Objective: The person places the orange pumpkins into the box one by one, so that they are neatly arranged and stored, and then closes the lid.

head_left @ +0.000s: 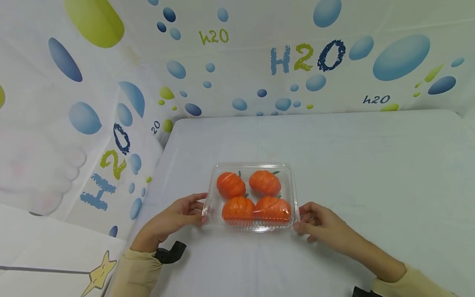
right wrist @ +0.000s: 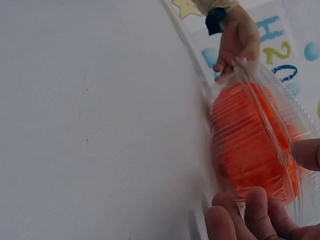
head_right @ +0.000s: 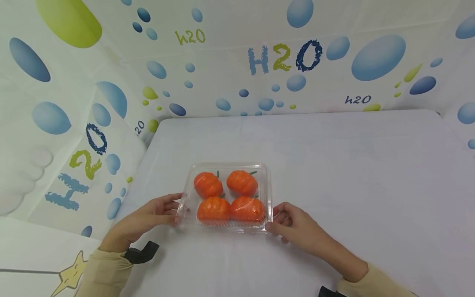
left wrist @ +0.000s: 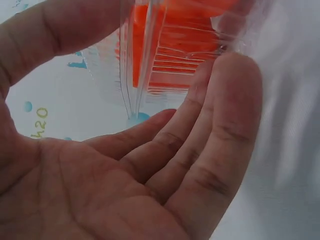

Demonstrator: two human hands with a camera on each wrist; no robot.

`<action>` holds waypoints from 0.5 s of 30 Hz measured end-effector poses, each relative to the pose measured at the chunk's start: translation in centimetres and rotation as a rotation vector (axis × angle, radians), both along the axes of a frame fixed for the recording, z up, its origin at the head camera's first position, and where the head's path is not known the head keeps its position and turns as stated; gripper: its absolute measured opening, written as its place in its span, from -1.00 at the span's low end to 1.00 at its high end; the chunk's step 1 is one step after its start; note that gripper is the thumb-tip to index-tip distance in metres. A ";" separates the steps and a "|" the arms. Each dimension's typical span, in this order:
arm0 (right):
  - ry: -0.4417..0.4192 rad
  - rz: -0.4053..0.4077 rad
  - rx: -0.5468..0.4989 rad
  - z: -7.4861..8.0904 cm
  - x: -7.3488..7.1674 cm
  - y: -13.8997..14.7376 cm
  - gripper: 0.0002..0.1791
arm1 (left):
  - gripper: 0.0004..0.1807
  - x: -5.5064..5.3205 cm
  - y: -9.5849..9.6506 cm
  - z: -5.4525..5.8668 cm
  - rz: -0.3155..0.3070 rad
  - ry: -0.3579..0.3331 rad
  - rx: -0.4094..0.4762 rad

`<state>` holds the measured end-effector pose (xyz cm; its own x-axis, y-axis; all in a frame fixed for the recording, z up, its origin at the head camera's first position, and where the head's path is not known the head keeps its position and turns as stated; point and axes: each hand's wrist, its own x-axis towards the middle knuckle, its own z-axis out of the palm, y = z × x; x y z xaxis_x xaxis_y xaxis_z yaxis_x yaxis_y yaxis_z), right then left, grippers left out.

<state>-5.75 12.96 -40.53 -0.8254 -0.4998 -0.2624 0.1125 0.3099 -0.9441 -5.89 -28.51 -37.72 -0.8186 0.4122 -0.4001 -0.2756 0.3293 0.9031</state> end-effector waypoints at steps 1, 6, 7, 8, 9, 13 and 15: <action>-0.005 0.010 -0.002 -0.1 0.0 0.0 -0.54 | -0.17 0.0 0.0 0.0 -0.004 -0.003 -0.002; -0.040 0.056 -0.006 -0.4 0.1 0.0 -0.66 | -0.32 0.0 -0.2 -0.2 -0.030 -0.023 -0.023; -0.049 0.062 -0.011 -0.5 0.1 0.0 -0.67 | -0.37 0.0 -0.2 -0.2 -0.040 -0.025 -0.028; -0.056 0.065 -0.016 -0.5 0.2 0.0 -0.68 | -0.42 0.1 -0.2 -0.2 -0.048 -0.030 -0.034; -0.062 0.069 -0.023 -0.6 0.2 0.0 -0.69 | -0.48 0.1 -0.2 -0.2 -0.062 -0.032 -0.040; -0.062 0.084 -0.064 -0.8 0.3 0.0 -0.71 | -0.63 0.2 -0.2 -0.2 -0.138 -0.048 -0.051; -0.059 0.089 -0.083 -0.8 0.3 0.0 -0.71 | -0.63 0.2 -0.2 -0.2 -0.176 -0.060 -0.042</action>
<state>-5.43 13.00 -41.38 -0.7612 -0.5923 -0.2641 0.1445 0.2421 -0.9594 -5.69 -28.68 -37.92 -0.7098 0.5285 -0.4657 -0.2631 0.4143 0.8712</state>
